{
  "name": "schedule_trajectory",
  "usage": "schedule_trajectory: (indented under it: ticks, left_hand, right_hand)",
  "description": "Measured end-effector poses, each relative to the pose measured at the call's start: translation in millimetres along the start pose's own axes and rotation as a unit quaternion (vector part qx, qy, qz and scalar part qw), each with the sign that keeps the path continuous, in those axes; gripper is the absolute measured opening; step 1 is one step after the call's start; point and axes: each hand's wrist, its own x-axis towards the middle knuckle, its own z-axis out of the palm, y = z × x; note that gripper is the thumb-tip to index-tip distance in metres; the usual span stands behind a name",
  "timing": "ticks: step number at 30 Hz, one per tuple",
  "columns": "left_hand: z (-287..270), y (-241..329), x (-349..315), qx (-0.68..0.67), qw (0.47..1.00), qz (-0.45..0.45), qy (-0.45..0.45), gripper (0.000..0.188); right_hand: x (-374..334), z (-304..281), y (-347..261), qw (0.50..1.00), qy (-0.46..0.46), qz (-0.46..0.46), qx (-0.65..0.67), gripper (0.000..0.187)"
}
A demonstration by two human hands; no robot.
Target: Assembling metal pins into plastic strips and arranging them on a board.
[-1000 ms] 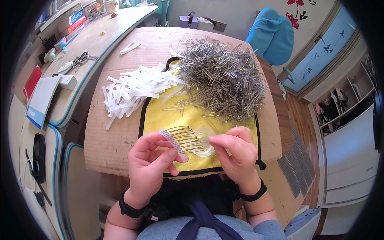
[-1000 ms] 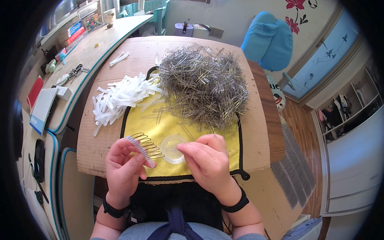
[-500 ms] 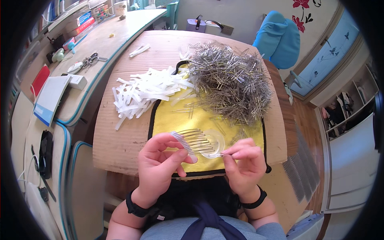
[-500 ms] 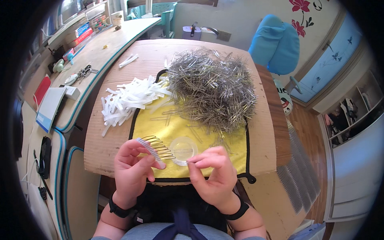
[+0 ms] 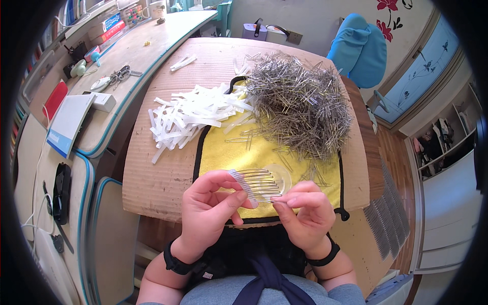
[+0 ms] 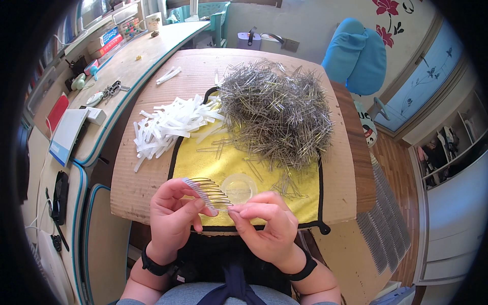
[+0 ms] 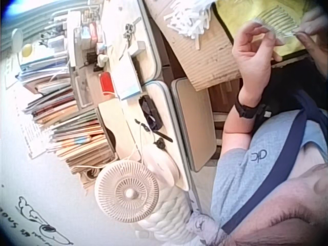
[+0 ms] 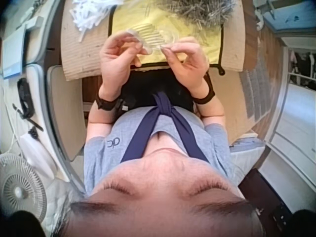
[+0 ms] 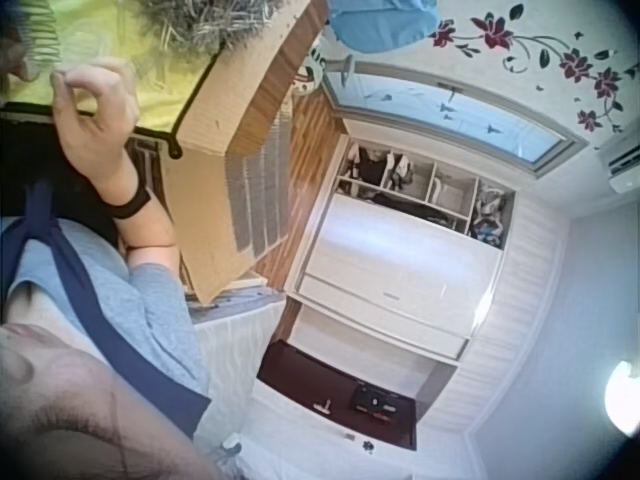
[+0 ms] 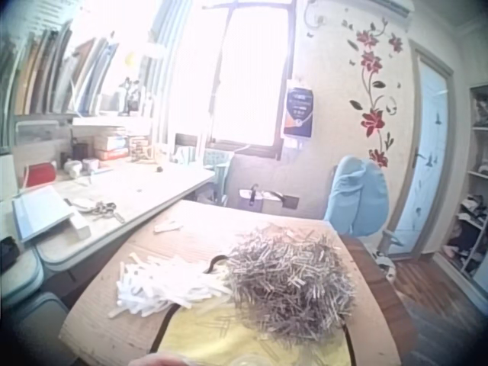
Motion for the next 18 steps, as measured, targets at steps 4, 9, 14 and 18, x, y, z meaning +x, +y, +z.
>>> schedule_trajectory:
  ticks: [4,9,14,18]
  left_hand:
    - [1.2,0.6,0.1,0.002,1.0,-0.004,0.003,0.022]
    - [-0.4,0.4,-0.6,0.007,1.0,-0.004,0.002,0.021]
    - [2.1,1.1,0.0,0.008,1.0,-0.004,0.001,0.02]
    - [4.5,1.3,1.4,0.044,0.999,-0.012,-0.01,0.019]
  right_hand:
    - [0.6,-1.0,-1.2,1.0,-0.003,-0.005,-0.006,0.022]
    - [2.0,0.2,-2.6,1.0,-0.006,-0.01,-0.007,0.021]
    - [2.3,-2.4,-2.5,1.0,-0.012,-0.013,-0.003,0.021]
    - [7.9,-8.3,-12.0,0.994,-0.063,0.092,-0.016,0.024]
